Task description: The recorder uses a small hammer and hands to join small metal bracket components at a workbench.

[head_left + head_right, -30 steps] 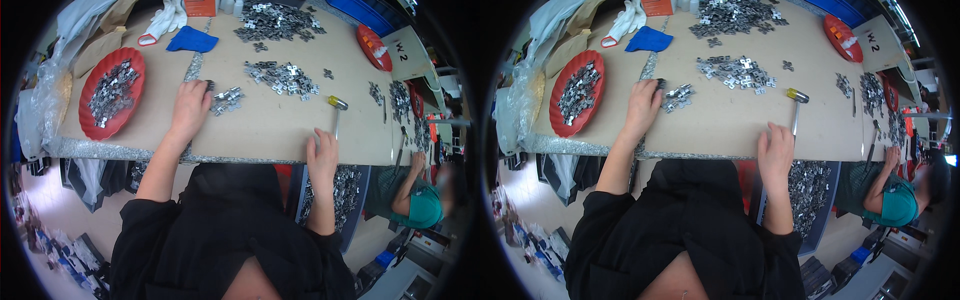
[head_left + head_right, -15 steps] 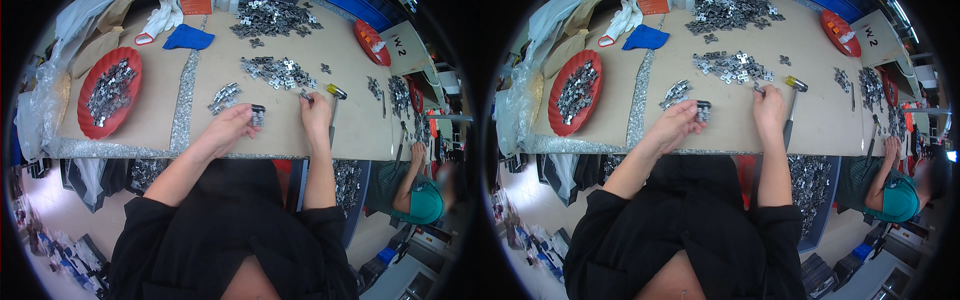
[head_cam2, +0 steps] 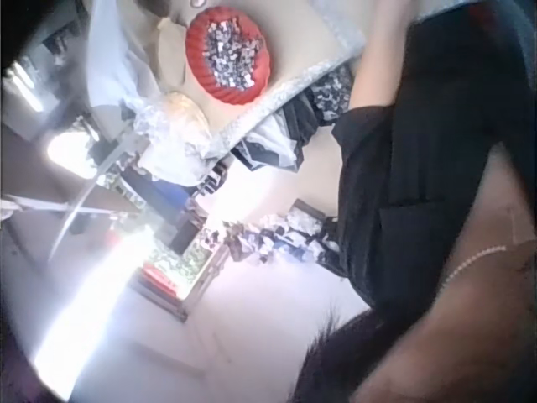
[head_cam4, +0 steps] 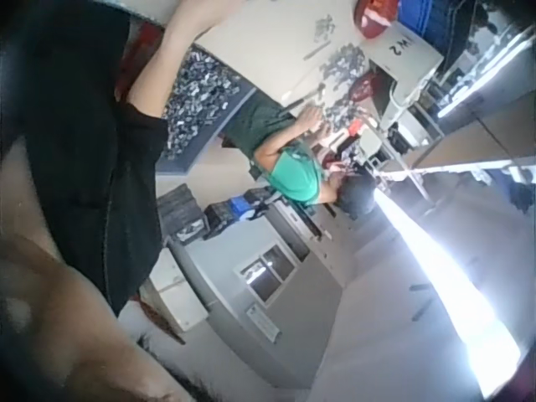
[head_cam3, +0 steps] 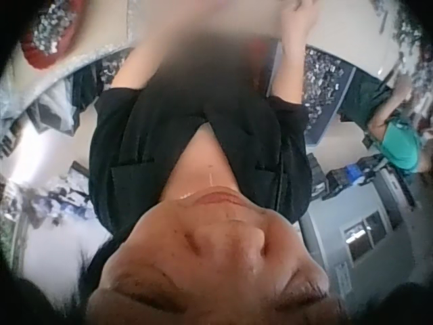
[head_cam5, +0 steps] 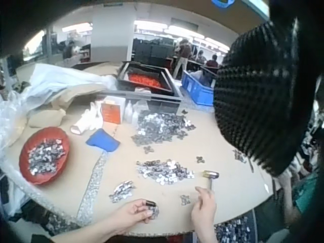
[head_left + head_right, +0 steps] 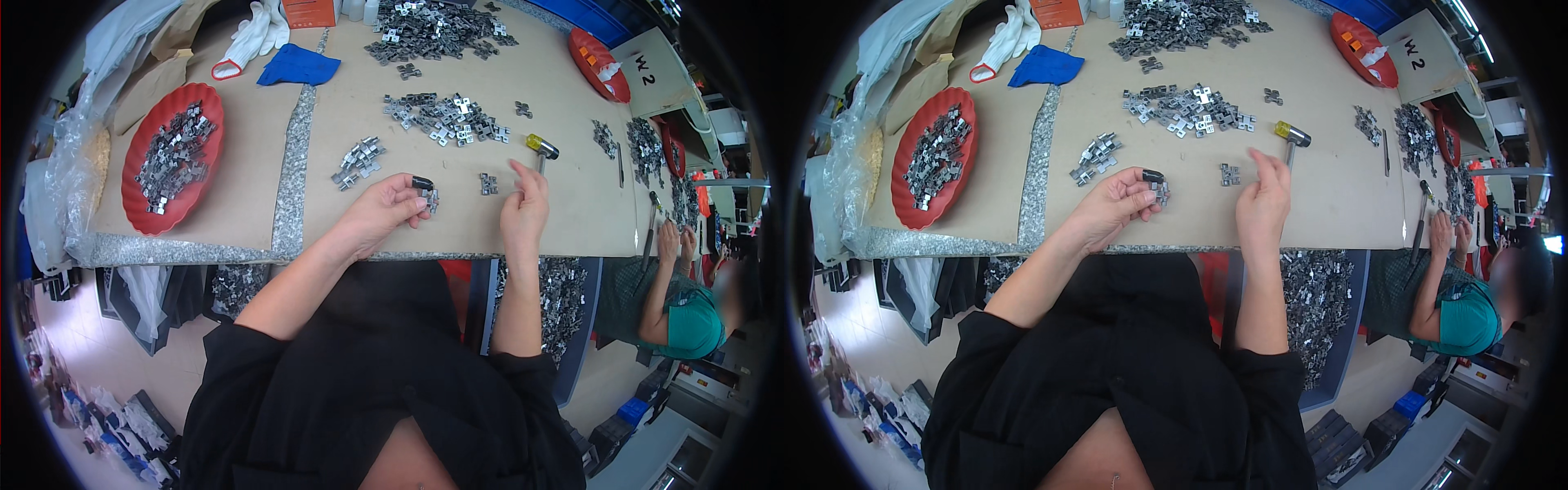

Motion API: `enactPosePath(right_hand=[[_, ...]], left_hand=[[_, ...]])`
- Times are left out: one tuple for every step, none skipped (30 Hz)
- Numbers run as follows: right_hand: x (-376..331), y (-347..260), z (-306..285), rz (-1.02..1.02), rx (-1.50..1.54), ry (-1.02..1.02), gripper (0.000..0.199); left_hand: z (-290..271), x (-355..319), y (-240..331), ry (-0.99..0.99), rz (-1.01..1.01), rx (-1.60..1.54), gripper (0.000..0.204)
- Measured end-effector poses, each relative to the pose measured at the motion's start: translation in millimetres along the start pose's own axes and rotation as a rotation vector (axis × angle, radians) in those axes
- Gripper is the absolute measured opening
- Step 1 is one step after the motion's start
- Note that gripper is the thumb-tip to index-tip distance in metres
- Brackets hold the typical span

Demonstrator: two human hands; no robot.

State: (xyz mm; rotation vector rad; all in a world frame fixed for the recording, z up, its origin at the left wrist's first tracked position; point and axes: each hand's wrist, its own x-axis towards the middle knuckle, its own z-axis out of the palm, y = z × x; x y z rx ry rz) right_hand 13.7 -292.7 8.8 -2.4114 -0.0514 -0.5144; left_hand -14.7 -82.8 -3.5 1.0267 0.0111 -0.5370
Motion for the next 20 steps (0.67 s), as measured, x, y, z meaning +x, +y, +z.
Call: enactPosePath(right_hand=[[-1, -6, 0, 0.126, -0.138, 0.044, 0.015], [0, -15, -4, 0.13, -0.143, 0.047, 0.015], [2, -28, -5, 0.252, -0.306, -0.125, 0.017], [2, -36, -4, 0.371, -0.468, -0.299, 0.024], [-1, -36, 0, 0.374, -0.468, -0.299, 0.024], [-4, -34, 6, 0.213, -0.461, -0.237, 0.028], [-6, -31, 10, 0.052, -0.452, -0.176, 0.033], [-5, -29, 11, 0.05, -0.449, -0.178, 0.033], [-4, -25, 12, 0.026, -0.37, -0.151, 0.031], [-3, -23, 11, 0.003, -0.292, -0.125, 0.029], [-2, -26, 8, -0.001, -0.29, -0.13, 0.029], [0, -33, 0, 0.119, -0.05, -0.222, 0.024], [-1, -36, -4, 0.238, 0.19, -0.313, 0.02], [-4, -31, -6, 0.241, 0.186, -0.312, 0.02], [-8, -24, -5, 0.222, 0.436, -0.373, 0.017], [-11, -19, -7, 0.199, 0.686, -0.43, 0.016], [-14, -19, -8, 0.201, 0.686, -0.432, 0.016], [-17, -20, -10, 0.19, 0.718, -0.548, 0.016], [-19, -19, -11, 0.178, 0.75, -0.664, 0.017], [-19, -18, -12, 0.22, 0.788, -0.737, 0.018]], left_hand=[[0, -1, 0, 0.005, 0.002, 0.008, 0.017], [1, 0, 1, -0.001, -0.001, 0.014, 0.017], [2, 0, 0, 0.004, -0.001, 0.014, 0.017], [3, 0, -1, 0.015, 0.016, 0.022, 0.017], [3, 0, 0, 0.019, 0.031, 0.033, 0.017], [3, 1, 0, 0.018, 0.029, 0.034, 0.017], [3, 1, 0, 0.014, 0.009, 0.058, 0.016], [2, 1, 0, 0.013, -0.008, 0.082, 0.014], [2, 1, 0, 0.017, -0.008, 0.082, 0.014], [2, 1, 0, 0.008, -0.003, 0.079, 0.012], [1, 0, -1, 0.002, 0.004, 0.074, 0.01], [1, 0, -2, 0.007, 0.005, 0.072, 0.01], [1, 0, -2, 0.023, 0.005, 0.096, 0.009], [3, 1, -2, 0.031, 0.002, 0.12, 0.008], [3, 2, -2, 0.027, -0.001, 0.118, 0.008], [4, 2, -1, 0.015, -0.005, 0.166, 0.009], [3, 2, -1, 0.007, -0.009, 0.214, 0.01], [3, 2, -2, 0.008, -0.01, 0.213, 0.01], [3, 2, -3, 0.004, 0.008, 0.206, 0.012], [3, 2, -5, -0.001, 0.027, 0.2, 0.015]])
